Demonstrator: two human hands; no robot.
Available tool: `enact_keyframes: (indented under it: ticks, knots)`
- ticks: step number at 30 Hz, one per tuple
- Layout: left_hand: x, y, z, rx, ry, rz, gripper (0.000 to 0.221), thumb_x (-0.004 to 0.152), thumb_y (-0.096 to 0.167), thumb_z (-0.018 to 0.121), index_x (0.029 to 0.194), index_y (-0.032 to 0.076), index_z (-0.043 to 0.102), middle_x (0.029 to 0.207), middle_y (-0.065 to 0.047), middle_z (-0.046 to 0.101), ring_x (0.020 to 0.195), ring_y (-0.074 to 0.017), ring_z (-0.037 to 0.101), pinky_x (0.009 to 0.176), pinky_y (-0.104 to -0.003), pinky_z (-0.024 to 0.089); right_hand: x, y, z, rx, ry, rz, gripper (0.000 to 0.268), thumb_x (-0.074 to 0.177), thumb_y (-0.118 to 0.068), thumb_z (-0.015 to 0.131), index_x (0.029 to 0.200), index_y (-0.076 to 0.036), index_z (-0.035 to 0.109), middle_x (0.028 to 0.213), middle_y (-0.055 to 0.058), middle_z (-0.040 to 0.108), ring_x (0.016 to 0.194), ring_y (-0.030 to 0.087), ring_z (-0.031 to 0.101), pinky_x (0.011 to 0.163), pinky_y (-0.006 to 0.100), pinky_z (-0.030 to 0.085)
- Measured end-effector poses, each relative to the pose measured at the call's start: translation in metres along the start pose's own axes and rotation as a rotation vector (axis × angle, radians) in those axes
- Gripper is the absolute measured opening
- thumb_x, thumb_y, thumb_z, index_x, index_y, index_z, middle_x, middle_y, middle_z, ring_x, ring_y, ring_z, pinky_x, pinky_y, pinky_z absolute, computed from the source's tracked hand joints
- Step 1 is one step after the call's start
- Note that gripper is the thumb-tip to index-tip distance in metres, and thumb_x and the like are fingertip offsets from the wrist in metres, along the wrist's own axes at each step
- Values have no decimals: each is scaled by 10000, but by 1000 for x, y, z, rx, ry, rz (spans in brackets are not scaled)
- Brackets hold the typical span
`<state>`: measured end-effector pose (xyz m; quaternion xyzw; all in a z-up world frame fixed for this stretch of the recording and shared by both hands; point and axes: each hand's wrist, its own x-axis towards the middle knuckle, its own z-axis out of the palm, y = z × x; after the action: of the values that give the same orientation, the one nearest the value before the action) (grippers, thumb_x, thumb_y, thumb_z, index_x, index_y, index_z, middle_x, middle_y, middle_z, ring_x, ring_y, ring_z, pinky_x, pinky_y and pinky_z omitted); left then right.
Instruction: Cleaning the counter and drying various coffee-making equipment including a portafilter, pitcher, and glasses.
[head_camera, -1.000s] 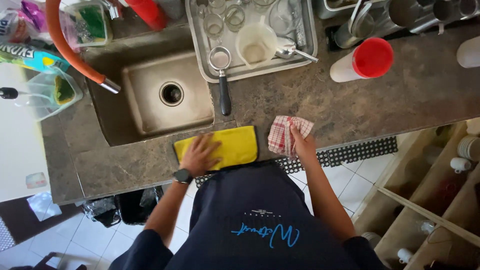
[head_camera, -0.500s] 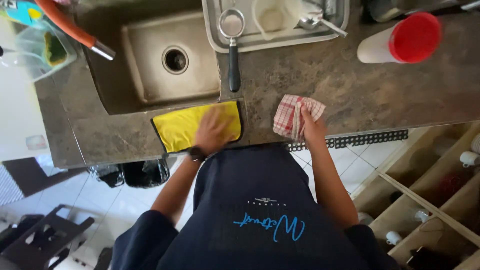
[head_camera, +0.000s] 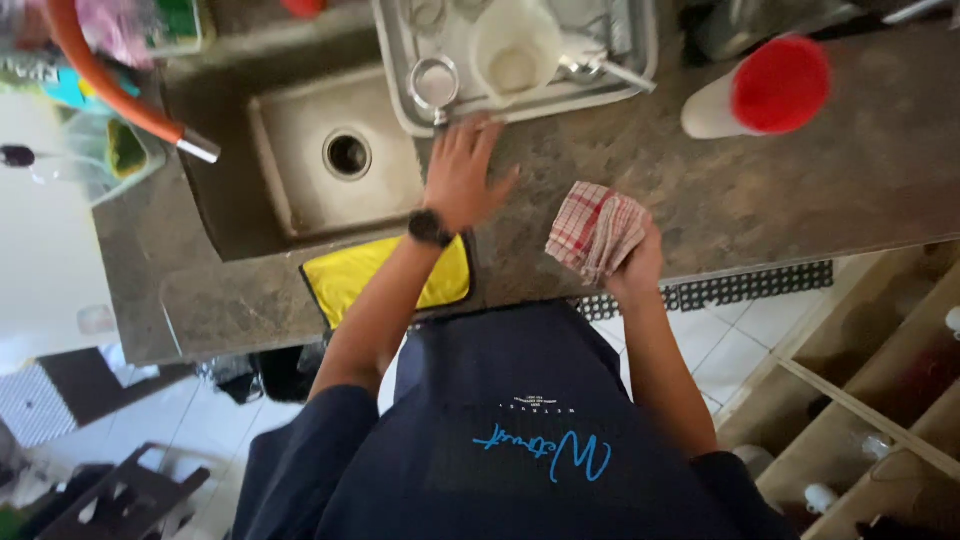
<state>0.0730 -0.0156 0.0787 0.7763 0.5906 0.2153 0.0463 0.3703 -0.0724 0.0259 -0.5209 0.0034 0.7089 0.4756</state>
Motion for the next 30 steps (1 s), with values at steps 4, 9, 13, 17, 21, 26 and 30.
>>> enact_keyframes:
  ticks: [4, 9, 13, 17, 21, 26, 30]
  knots:
    - [72, -11, 11, 79, -89, -78, 919, 823, 482, 850, 1585, 241, 395, 1575, -196, 336, 1416, -433, 424, 1176, -525, 384, 26, 7, -54, 85, -217, 9, 471, 988, -239, 545, 1399, -10, 529, 1337, 192, 619, 1119, 338, 637, 943, 480, 535]
    - [114, -20, 40, 246, -103, -79, 1126, 698, 602, 897, 1634, 394, 306, 1603, -275, 265, 1425, -494, 394, 1143, -565, 381, 26, -7, -55, 23, -196, 14, 375, 961, -130, 588, 1306, 18, 597, 1168, 155, 697, 950, 253, 685, 811, 376, 557]
    - [120, -25, 55, 281, -194, -182, 1112, 732, 590, 821, 1644, 329, 240, 1495, -319, 384, 1334, -548, 377, 1076, -591, 314, 31, -11, -47, -45, -142, -18, 287, 957, -151, 639, 1209, -13, 656, 1080, 114, 725, 895, 222, 706, 794, 330, 581]
    - [119, -27, 56, 273, -150, -186, 1115, 749, 665, 792, 1652, 311, 244, 1536, -326, 302, 1332, -553, 358, 1075, -600, 300, 15, -30, -5, -224, 22, -119, 270, 926, -42, 670, 1193, -2, 667, 1014, 89, 727, 798, 175, 712, 641, 264, 576]
    - [115, -24, 57, 210, -204, -224, 1246, 698, 632, 883, 1670, 389, 142, 1530, -277, 378, 1401, -528, 417, 1124, -625, 293, 28, -30, 14, -1083, 145, -4, 683, 863, -718, 730, 718, -51, 706, 733, 156, 675, 747, 285, 662, 812, 467, 498]
    - [110, -20, 52, 178, -209, -234, 1229, 687, 620, 875, 1670, 395, 173, 1552, -224, 364, 1377, -480, 402, 1088, -586, 325, -9, -30, 67, -1307, -144, -588, 764, 851, -486, 817, 1246, 97, 520, 1100, 304, 538, 1114, 488, 572, 961, 587, 442]
    - [97, -4, 29, 160, -113, -206, 1216, 667, 587, 903, 1662, 354, 243, 1518, -226, 379, 1340, -476, 432, 1072, -569, 364, 26, -66, 77, -1266, -236, -946, 641, 1050, -382, 619, 1453, 46, 363, 1297, 274, 414, 1293, 505, 445, 1109, 620, 371]
